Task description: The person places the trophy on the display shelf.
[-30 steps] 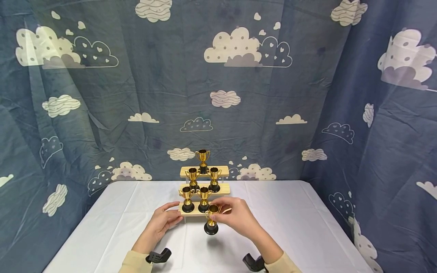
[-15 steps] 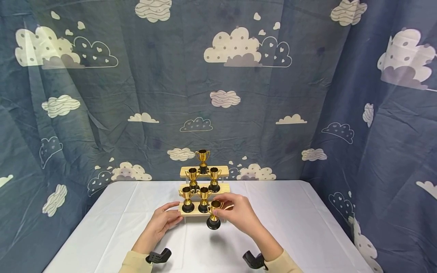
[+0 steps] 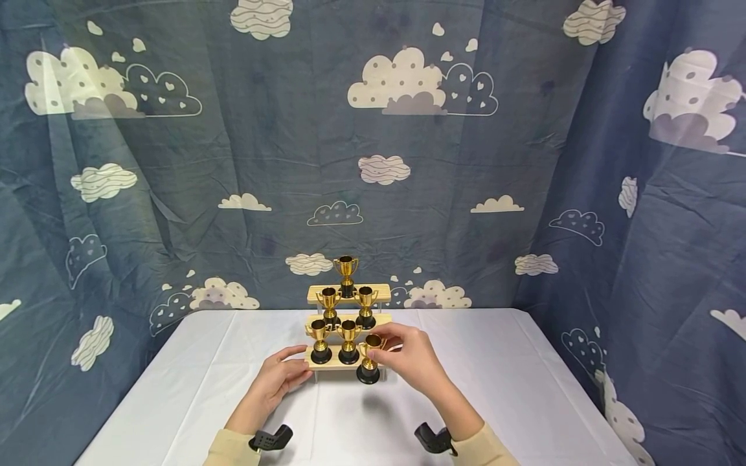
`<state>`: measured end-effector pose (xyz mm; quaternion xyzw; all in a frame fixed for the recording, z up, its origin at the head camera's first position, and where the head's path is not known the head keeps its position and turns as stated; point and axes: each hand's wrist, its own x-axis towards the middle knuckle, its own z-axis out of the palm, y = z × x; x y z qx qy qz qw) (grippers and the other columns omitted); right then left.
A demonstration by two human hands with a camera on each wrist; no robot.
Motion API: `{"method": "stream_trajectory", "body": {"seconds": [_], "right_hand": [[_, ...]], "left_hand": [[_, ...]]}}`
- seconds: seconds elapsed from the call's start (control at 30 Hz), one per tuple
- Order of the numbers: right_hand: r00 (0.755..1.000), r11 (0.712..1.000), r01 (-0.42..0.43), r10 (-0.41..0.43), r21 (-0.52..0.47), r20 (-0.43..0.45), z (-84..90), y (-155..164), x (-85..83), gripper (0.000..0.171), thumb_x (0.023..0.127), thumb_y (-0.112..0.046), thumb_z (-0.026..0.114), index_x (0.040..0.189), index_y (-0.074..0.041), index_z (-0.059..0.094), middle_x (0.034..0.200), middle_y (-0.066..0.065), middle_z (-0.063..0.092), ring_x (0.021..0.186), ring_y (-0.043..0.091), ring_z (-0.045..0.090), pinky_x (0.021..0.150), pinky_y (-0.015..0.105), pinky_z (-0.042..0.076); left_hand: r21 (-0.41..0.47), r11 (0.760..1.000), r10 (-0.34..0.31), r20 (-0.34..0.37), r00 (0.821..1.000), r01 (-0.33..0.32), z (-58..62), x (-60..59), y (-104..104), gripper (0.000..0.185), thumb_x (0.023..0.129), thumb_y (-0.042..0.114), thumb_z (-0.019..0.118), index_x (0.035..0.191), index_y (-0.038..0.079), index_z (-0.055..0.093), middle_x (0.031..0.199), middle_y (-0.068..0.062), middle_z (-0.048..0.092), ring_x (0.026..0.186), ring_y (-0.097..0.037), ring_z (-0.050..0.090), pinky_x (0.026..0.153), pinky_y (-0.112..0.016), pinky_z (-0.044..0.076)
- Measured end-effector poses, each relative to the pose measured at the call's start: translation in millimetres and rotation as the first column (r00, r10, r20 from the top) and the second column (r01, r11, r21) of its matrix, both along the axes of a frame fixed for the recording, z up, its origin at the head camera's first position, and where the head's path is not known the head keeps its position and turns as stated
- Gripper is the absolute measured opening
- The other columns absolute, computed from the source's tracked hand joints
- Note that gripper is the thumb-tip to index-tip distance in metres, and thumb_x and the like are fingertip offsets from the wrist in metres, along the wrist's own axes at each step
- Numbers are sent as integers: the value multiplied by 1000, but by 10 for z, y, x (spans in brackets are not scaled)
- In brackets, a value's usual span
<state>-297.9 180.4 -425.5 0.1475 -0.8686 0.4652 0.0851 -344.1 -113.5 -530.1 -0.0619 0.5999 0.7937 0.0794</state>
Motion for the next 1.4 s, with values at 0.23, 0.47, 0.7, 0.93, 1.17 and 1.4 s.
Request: {"method": "stream_trajectory", "body": {"seconds": [0.23,0.47,0.7,0.93,1.17,1.4], "right_hand": [[1000,1000,25,-25,-6,-11,-40,31,-79,37,79,-27,87,114,-20,75,95,-9,71,83,16,68,74,30,60],[999,999,47,-48,-19,-21,-62,47,-136,38,79,-25,88,114,-18,75,93,-9,71,83,14,69,72,32,60],[997,997,74,-75,-13,-23,-77,60,-203,36,78,-25,88,112,-21,76,96,-8,72,84,14,68,72,32,59],[996,997,83,-83,-7,-26,-92,74,-280,34,79,-24,88,111,-20,76,97,-7,73,83,12,68,75,35,59],[996,996,92,-92,-2,-24,-135,98,-354,34,79,-23,87,111,-20,76,96,-7,74,84,13,69,74,35,60],[993,993,119,-119,4,-14,-181,86,-419,35,78,-21,88,111,-18,75,96,-5,74,85,16,69,72,33,60]], "left_hand": [[-5,1000,2,6,1000,-2,-2,1,-3,56,86,-9,67,140,-4,53,120,-31,59,95,-32,70,84,-34,62],[4,1000,-7,-1,1000,7,-3,-6,-8,59,86,-11,66,142,-6,49,109,-22,66,90,-25,71,83,-35,62],[6,1000,-14,5,1000,14,13,3,-13,61,85,-11,67,143,-6,48,105,-19,68,87,-23,71,84,-36,62],[8,1000,-8,7,1000,8,9,-4,-18,60,84,-11,68,142,-5,50,108,-22,66,86,-22,71,83,-35,62],[2,1000,-7,9,1000,6,-3,-17,-20,57,86,-8,68,140,-4,52,115,-25,63,87,-24,71,84,-35,62],[9,1000,-5,5,1000,5,-17,-34,-20,57,85,-9,68,140,-5,52,114,-24,63,86,-23,71,84,-35,62]]}}
